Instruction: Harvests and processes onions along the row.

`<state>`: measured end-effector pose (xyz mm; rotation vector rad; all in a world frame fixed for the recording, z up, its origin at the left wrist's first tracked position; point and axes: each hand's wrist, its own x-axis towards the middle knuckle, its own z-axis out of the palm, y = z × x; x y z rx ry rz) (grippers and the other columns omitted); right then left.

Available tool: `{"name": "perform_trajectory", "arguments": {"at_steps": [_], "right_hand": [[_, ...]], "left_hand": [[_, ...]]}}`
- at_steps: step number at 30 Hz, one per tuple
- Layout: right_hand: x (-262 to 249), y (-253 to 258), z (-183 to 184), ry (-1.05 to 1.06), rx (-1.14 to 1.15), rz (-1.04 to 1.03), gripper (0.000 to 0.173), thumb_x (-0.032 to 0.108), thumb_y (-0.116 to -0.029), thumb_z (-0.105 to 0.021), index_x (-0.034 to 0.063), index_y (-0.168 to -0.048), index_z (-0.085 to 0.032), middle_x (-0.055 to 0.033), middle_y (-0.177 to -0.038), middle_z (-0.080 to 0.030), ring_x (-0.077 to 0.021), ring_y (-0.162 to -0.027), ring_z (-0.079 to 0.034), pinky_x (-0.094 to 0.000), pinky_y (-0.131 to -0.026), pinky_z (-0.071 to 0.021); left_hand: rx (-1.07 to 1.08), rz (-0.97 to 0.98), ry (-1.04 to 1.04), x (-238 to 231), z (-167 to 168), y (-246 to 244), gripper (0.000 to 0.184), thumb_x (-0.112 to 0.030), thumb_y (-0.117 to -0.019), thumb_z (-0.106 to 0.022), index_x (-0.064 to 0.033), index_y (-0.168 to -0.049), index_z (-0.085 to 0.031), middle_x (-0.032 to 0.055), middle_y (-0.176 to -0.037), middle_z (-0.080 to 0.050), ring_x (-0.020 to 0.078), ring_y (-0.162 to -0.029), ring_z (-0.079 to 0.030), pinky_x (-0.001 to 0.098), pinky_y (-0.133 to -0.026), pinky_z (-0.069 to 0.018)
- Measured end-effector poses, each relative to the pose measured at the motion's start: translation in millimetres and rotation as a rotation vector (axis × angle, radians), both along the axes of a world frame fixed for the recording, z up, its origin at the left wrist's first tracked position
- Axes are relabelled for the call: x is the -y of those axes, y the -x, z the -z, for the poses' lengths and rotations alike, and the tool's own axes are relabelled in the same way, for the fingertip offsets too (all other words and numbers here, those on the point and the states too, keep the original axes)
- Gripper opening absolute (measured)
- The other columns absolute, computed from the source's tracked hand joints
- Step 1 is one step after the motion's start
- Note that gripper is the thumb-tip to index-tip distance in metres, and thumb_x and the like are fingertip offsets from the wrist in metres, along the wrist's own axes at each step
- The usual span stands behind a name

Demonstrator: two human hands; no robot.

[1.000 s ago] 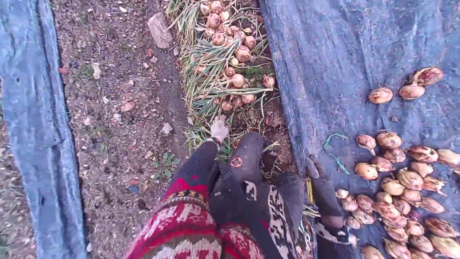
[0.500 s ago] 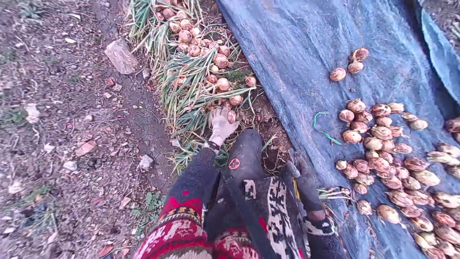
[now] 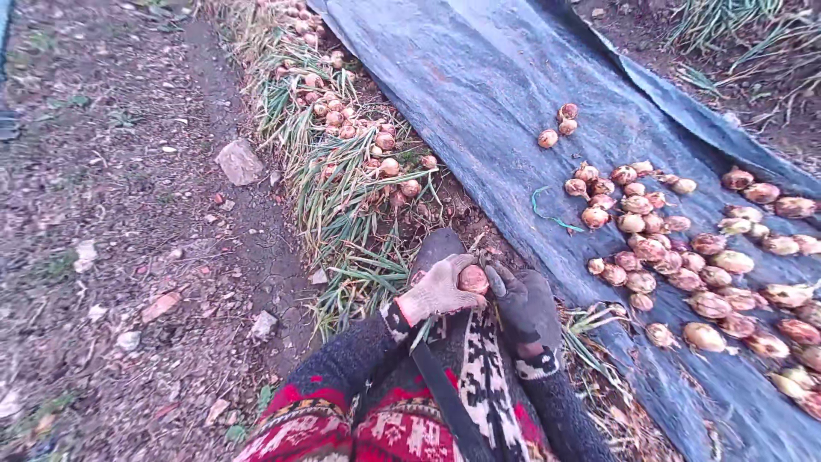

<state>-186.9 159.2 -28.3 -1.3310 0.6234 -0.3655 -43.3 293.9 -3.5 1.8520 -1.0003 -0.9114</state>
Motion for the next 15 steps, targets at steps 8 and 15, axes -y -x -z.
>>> {"name": "perform_trajectory", "arguments": {"at_steps": [8, 15], "right_hand": [[-1, 40, -41, -0.087, 0.265, 0.127, 0.035, 0.043, -0.1047, -0.054, 0.0144, -0.111, -0.073, 0.0001, -0.066, -0.064, -0.0098, -0.052, -0.060, -0.0284, -0.050, -0.0558], [18, 11, 34, -0.576, -0.292, -0.217, 0.060, 0.066, -0.1030, -0.032, 0.0185, -0.120, -0.063, 0.0011, -0.078, -0.063, -0.0058, -0.061, -0.058, -0.0250, -0.054, -0.0524]], "left_hand": [[-0.727, -0.670, -0.027, -16, 64, -29, 0.047, -0.029, -0.0933, -0.075, -0.0053, -0.132, -0.059, 0.0101, -0.084, -0.066, 0.0170, -0.060, -0.060, 0.0325, -0.054, -0.0545], [-0.129, -0.224, -0.221, 33, 23, -16, 0.026, -0.031, -0.1003, -0.063, -0.0106, -0.113, -0.074, 0.0063, -0.094, -0.073, 0.0169, -0.071, -0.069, 0.0378, -0.066, -0.0607]]}}
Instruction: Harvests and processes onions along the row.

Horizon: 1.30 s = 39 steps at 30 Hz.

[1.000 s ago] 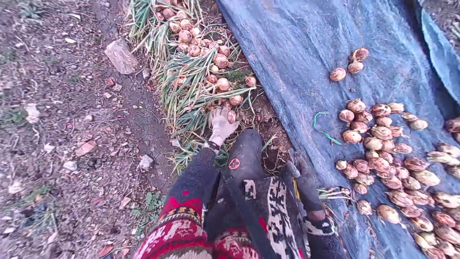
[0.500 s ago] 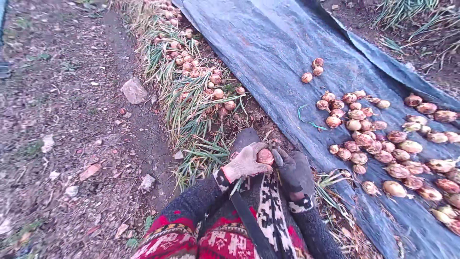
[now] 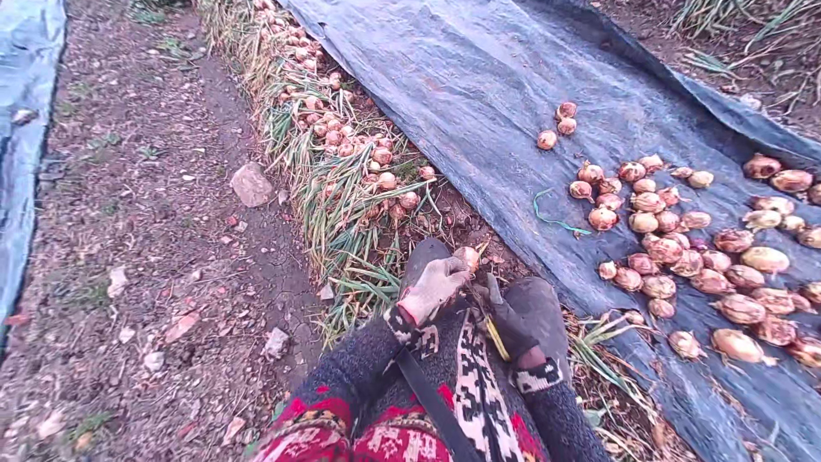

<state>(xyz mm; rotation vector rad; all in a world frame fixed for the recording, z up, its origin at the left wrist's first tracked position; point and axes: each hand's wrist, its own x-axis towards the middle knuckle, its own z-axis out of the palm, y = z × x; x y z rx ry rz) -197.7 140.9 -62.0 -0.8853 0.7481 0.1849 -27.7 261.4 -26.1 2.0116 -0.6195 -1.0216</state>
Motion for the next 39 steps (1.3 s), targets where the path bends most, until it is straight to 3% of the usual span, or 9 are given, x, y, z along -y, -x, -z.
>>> {"name": "perform_trajectory", "arguments": {"at_steps": [3, 8, 11, 14, 18, 23, 27, 35, 39], "right_hand": [[1, -16, 34, -0.627, -0.072, 0.111, 0.077, 0.084, -0.0917, -0.026, 0.0143, -0.089, -0.059, -0.0029, -0.061, -0.054, -0.0133, -0.044, -0.052, -0.0292, -0.037, -0.0468], [32, -31, 45, -0.715, -0.107, 0.328, 0.088, 0.094, -0.0807, -0.028, 0.0127, -0.087, -0.060, -0.0040, -0.063, -0.055, -0.0147, -0.044, -0.053, -0.0309, -0.037, -0.0473], [77, -38, 10, -0.609, 0.318, 0.523, 0.065, 0.075, -0.0953, -0.039, 0.0185, -0.111, -0.067, -0.0019, -0.062, -0.057, -0.0131, -0.046, -0.057, -0.0297, -0.041, -0.0517], [141, -34, -17, -0.269, 0.688, 0.663, 0.064, 0.072, -0.0959, -0.043, 0.0250, -0.136, -0.061, -0.0025, -0.075, -0.068, -0.0137, -0.056, -0.065, -0.0300, -0.050, -0.0561], [168, -46, -8, 0.161, 0.288, 0.612, 0.074, 0.076, -0.0957, -0.037, 0.0203, -0.142, -0.051, -0.0040, -0.076, -0.064, -0.0140, -0.050, -0.058, -0.0300, -0.043, -0.0528], [136, -22, 53, 0.466, -0.245, 0.257, 0.051, 0.056, -0.1021, -0.052, 0.0172, -0.132, -0.064, -0.0067, -0.097, -0.070, -0.0201, -0.081, -0.069, -0.0404, -0.072, -0.0619], [122, -24, 39, 0.555, -0.446, 0.068, 0.046, 0.054, -0.0993, -0.058, 0.0188, -0.125, -0.071, -0.0006, -0.096, -0.074, -0.0123, -0.083, -0.071, -0.0366, -0.076, -0.0624], [134, -23, 81, 0.973, -0.496, -0.171, 0.058, 0.072, -0.0914, -0.055, 0.0328, -0.132, -0.068, 0.0035, -0.139, -0.062, -0.0151, -0.137, -0.049, -0.0464, -0.118, -0.0384], [130, -74, 39, 0.892, -0.491, -0.158, 0.052, 0.055, -0.0976, -0.059, 0.0249, -0.140, -0.064, -0.0057, -0.125, -0.070, -0.0201, -0.119, -0.064, -0.0500, -0.106, -0.0490]], "left_hand": [[0.328, 0.409, -0.268, 8, -1, 17, 0.030, -0.038, -0.1018, -0.056, -0.0195, -0.117, -0.073, 0.0044, -0.113, -0.073, 0.0222, -0.105, -0.070, 0.0525, -0.092, -0.0565], [0.274, 0.400, -0.178, 33, 29, -6, 0.030, -0.035, -0.1036, -0.055, -0.0185, -0.119, -0.074, 0.0010, -0.120, -0.073, 0.0154, -0.113, -0.068, 0.0447, -0.100, -0.0549], [0.338, 0.038, -0.111, 72, 56, -77, 0.027, -0.031, -0.1020, -0.058, -0.0144, -0.114, -0.076, 0.0007, -0.115, -0.075, 0.0104, -0.109, -0.070, 0.0384, -0.101, -0.0553], [0.509, -0.230, -0.305, 98, 110, -189, 0.036, -0.029, -0.1004, -0.059, -0.0129, -0.131, -0.068, 0.0075, -0.129, -0.070, 0.0205, -0.120, -0.067, 0.0460, -0.107, -0.0514], [0.556, -0.310, -0.597, 145, 161, -295, 0.077, -0.047, -0.0884, -0.072, -0.0127, -0.153, -0.047, 0.0199, -0.147, -0.054, 0.0373, -0.128, -0.060, 0.0582, -0.103, -0.0507], [0.572, -0.261, -0.730, 210, 224, -346, 0.094, -0.064, -0.0861, -0.068, -0.0076, -0.156, -0.041, 0.0302, -0.147, -0.049, 0.0462, -0.127, -0.057, 0.0628, -0.101, -0.0499], [0.584, -0.209, -0.888, 232, 257, -352, 0.097, -0.051, -0.0818, -0.074, -0.0107, -0.160, -0.033, 0.0314, -0.154, -0.039, 0.0453, -0.122, -0.061, 0.0576, -0.091, -0.0573], [0.054, -0.281, -0.270, 166, 244, -323, 0.063, -0.008, -0.0817, -0.069, -0.0090, -0.143, -0.057, 0.0153, -0.134, -0.066, 0.0267, -0.120, -0.065, 0.0516, -0.099, -0.0548], [-0.425, -0.295, 0.059, 123, 186, -257, 0.060, -0.001, -0.0916, -0.058, -0.0092, -0.150, -0.048, 0.0113, -0.129, -0.065, 0.0172, -0.093, -0.067, 0.0354, -0.074, -0.0581]]}}
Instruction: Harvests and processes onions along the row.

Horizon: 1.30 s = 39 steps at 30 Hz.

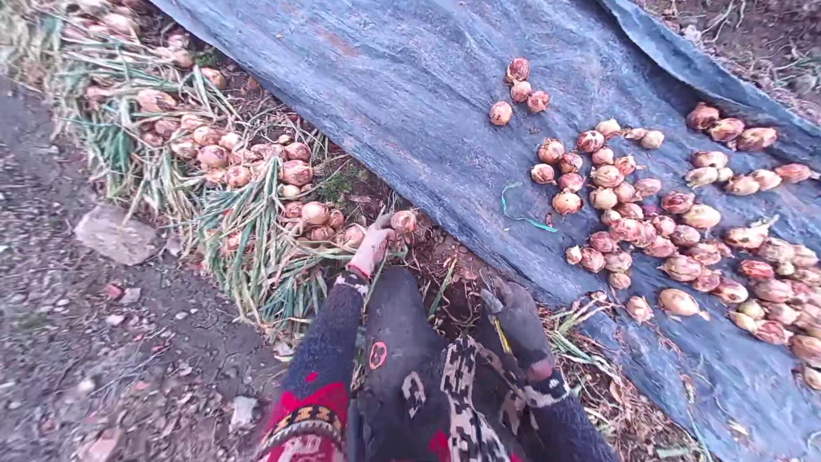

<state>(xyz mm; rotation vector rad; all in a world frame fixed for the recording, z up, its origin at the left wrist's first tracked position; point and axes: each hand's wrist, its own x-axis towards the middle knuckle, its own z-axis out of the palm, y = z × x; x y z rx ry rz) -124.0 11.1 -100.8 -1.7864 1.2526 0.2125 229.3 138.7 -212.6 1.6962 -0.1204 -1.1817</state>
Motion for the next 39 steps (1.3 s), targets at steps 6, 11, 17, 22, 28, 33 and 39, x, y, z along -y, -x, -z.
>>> {"name": "perform_trajectory", "arguments": {"at_steps": [6, 11, 17, 22, 28, 33, 39], "right_hand": [[-51, -19, -26, -0.255, 0.392, 0.151, 0.060, 0.046, -0.1036, -0.053, 0.0062, -0.148, -0.051, -0.0104, -0.132, -0.065, -0.0105, -0.116, -0.064, -0.0325, -0.102, -0.0523], [-97, -4, -41, -0.470, 0.748, 0.224, 0.050, 0.039, -0.1058, -0.050, 0.0007, -0.137, -0.058, -0.0095, -0.107, -0.072, -0.0136, -0.087, -0.070, -0.0337, -0.075, -0.0614], [-139, 18, -50, -0.408, 0.789, 0.239, 0.038, 0.032, -0.1070, -0.052, 0.0049, -0.128, -0.068, -0.0050, -0.094, -0.073, -0.0096, -0.076, -0.067, -0.0289, -0.070, -0.0593], [-151, 36, -100, -0.559, 1.039, 0.231, 0.037, 0.040, -0.1048, -0.054, 0.0084, -0.113, -0.072, 0.0012, -0.064, -0.058, -0.0080, -0.051, -0.054, -0.0265, -0.049, -0.0511], [-122, 35, -57, -0.492, 0.418, -0.066, 0.064, 0.061, -0.1046, -0.036, 0.0180, -0.148, -0.053, -0.0050, -0.132, -0.065, -0.0117, -0.113, -0.064, -0.0391, -0.098, -0.0526], [-132, 17, -49, -1.086, 0.379, 0.627, 0.074, 0.083, -0.0927, -0.024, 0.0181, -0.106, -0.058, -0.0027, -0.063, -0.052, -0.0135, -0.045, -0.050, -0.0298, -0.041, -0.0465], [-80, 13, -20, -1.351, 0.694, 0.724, 0.090, 0.094, -0.0819, -0.023, 0.0142, -0.095, -0.062, -0.0031, -0.064, -0.056, -0.0135, -0.047, -0.054, -0.0295, -0.040, -0.0487]], "left_hand": [[-0.276, 0.233, 0.229, -51, -120, 110, 0.071, -0.049, -0.0883, -0.075, -0.0109, -0.144, -0.054, 0.0094, -0.111, -0.071, 0.0159, -0.082, -0.068, 0.0314, -0.066, -0.0584], [-0.201, 0.494, 0.198, -89, -173, 166, 0.060, -0.046, -0.0903, -0.075, -0.0071, -0.134, -0.064, 0.0101, -0.117, -0.072, 0.0194, -0.103, -0.069, 0.0382, -0.090, -0.0586], [0.615, 0.583, 0.062, -136, -189, 204, 0.076, -0.052, -0.0739, -0.086, -0.0143, -0.136, -0.064, 0.0039, -0.127, -0.069, 0.0132, -0.115, -0.066, 0.0403, -0.102, -0.0562], [0.122, -0.188, -0.030, -168, -127, 184, 0.053, -0.027, -0.0925, -0.076, -0.0034, -0.137, -0.060, 0.0121, -0.105, -0.071, 0.0171, -0.081, -0.068, 0.0339, -0.070, -0.0586], [0.413, -0.001, -0.091, -135, -162, 202, 0.039, -0.035, -0.0913, -0.076, -0.0109, -0.121, -0.072, 0.0048, -0.101, -0.076, 0.0167, -0.087, -0.074, 0.0417, -0.079, -0.0639], [0.905, 0.745, -0.287, -110, -178, 255, 0.037, -0.046, -0.0999, -0.057, -0.0213, -0.122, -0.075, 0.0000, -0.122, -0.074, 0.0195, -0.113, -0.070, 0.0507, -0.100, -0.0536], [0.718, 0.558, -0.165, -53, -140, 211, 0.028, -0.033, -0.1026, -0.058, -0.0194, -0.121, -0.074, -0.0005, -0.124, -0.072, 0.0131, -0.116, -0.067, 0.0436, -0.105, -0.0536]]}}
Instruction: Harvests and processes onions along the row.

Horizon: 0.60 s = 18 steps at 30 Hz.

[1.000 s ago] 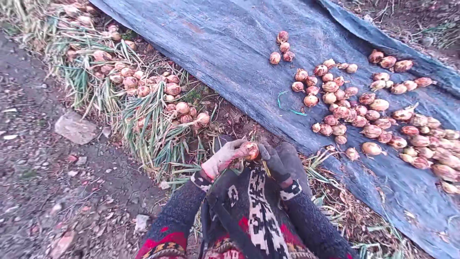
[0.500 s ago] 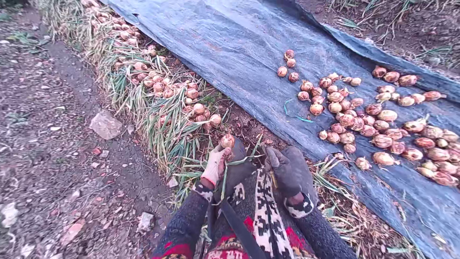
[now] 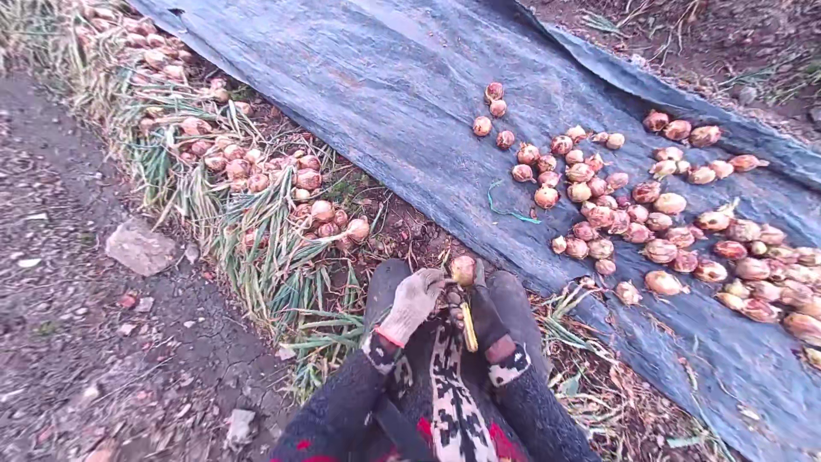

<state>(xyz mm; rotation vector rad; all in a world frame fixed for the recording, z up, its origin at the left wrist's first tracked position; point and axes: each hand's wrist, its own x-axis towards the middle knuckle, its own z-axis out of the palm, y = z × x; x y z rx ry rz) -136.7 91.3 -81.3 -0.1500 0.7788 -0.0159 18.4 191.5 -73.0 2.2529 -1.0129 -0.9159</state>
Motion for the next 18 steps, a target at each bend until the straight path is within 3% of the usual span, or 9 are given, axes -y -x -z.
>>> {"name": "perform_trajectory", "arguments": {"at_steps": [1, 3, 5, 7, 11, 12, 13, 15, 18], "right_hand": [[12, -4, -16, 0.044, 0.079, 0.112, 0.083, 0.089, -0.0870, -0.025, 0.0165, -0.100, -0.064, -0.0027, -0.063, -0.056, -0.0132, -0.046, -0.055, -0.0288, -0.040, -0.0492], [54, 1, -41, 0.303, 0.366, 0.409, 0.071, 0.075, -0.0967, -0.036, 0.0194, -0.134, -0.061, -0.0031, -0.070, -0.064, -0.0147, -0.053, -0.063, -0.0304, -0.048, -0.0556], [100, 5, -68, 0.719, 0.359, 0.577, 0.074, 0.079, -0.0951, -0.029, 0.0291, -0.148, -0.047, -0.0018, -0.077, -0.068, -0.0164, -0.057, -0.065, -0.0333, -0.050, -0.0571], [122, 5, -82, 0.956, 0.196, 0.582, 0.077, 0.081, -0.0938, -0.024, 0.0286, -0.145, -0.045, -0.0015, -0.081, -0.070, -0.0170, -0.057, -0.065, -0.0330, -0.049, -0.0574], [103, 5, -45, 0.992, -0.245, 0.174, 0.056, 0.057, -0.1060, -0.037, 0.0094, -0.126, -0.057, -0.0053, -0.083, -0.066, -0.0164, -0.057, -0.061, -0.0319, -0.048, -0.0552], [92, 9, -29, 0.954, -0.349, 0.045, 0.054, 0.051, -0.1052, -0.047, 0.0089, -0.138, -0.055, -0.0067, -0.089, -0.067, -0.0174, -0.064, -0.063, -0.0341, -0.055, -0.0576], [81, 14, -11, 0.947, -0.441, -0.080, 0.054, 0.048, -0.1012, -0.058, 0.0097, -0.139, -0.055, -0.0076, -0.094, -0.068, -0.0177, -0.069, -0.066, -0.0358, -0.059, -0.0591], [60, 26, 23, 1.051, -0.579, -0.338, 0.059, 0.052, -0.0909, -0.072, 0.0138, -0.134, -0.060, -0.0059, -0.104, -0.071, -0.0169, -0.081, -0.070, -0.0400, -0.069, -0.0625], [30, 16, 13, 0.989, -0.614, -0.444, 0.051, 0.038, -0.0940, -0.073, 0.0114, -0.137, -0.062, -0.0095, -0.113, -0.072, -0.0169, -0.093, -0.070, -0.0409, -0.083, -0.0592]], "left_hand": [[0.097, -0.074, -0.011, 13, 3, -23, 0.029, -0.033, -0.1031, -0.057, -0.0192, -0.122, -0.074, 0.0010, -0.124, -0.072, 0.0151, -0.115, -0.068, 0.0443, -0.102, -0.0548], [0.301, -0.242, -0.153, 32, 21, -85, 0.033, -0.032, -0.1045, -0.052, -0.0187, -0.128, -0.071, 0.0065, -0.126, -0.071, 0.0233, -0.112, -0.070, 0.0500, -0.096, -0.0568], [0.348, -0.326, -0.441, 33, 44, -146, 0.038, -0.030, -0.1021, -0.052, -0.0201, -0.136, -0.064, 0.0108, -0.130, -0.068, 0.0310, -0.112, -0.069, 0.0570, -0.092, -0.0562], [0.382, -0.319, -0.622, 27, 76, -187, 0.047, -0.024, -0.0946, -0.059, -0.0201, -0.141, -0.059, 0.0152, -0.139, -0.061, 0.0370, -0.113, -0.068, 0.0609, -0.088, -0.0573], [0.553, -0.180, -0.697, 10, 152, -231, 0.076, -0.005, -0.0854, -0.066, -0.0200, -0.156, -0.044, 0.0255, -0.152, -0.046, 0.0484, -0.131, -0.051, 0.0652, -0.101, -0.0472], [0.577, -0.138, -0.715, 7, 166, -238, 0.079, -0.002, -0.0855, -0.065, -0.0208, -0.158, -0.040, 0.0251, -0.151, -0.047, 0.0478, -0.132, -0.051, 0.0642, -0.104, -0.0451], [0.587, -0.106, -0.736, 4, 176, -241, 0.081, 0.000, -0.0864, -0.064, -0.0209, -0.160, -0.037, 0.0256, -0.151, -0.047, 0.0479, -0.132, -0.051, 0.0642, -0.105, -0.0439], [0.584, -0.077, -0.801, 4, 181, -243, 0.083, 0.000, -0.0875, -0.064, -0.0222, -0.162, -0.033, 0.0274, -0.149, -0.049, 0.0481, -0.127, -0.055, 0.0639, -0.103, -0.0455], [0.386, -0.151, -0.725, -1, 164, -248, 0.083, -0.018, -0.0811, -0.070, -0.0218, -0.158, -0.039, 0.0269, -0.141, -0.055, 0.0475, -0.110, -0.066, 0.0660, -0.088, -0.0550]]}}
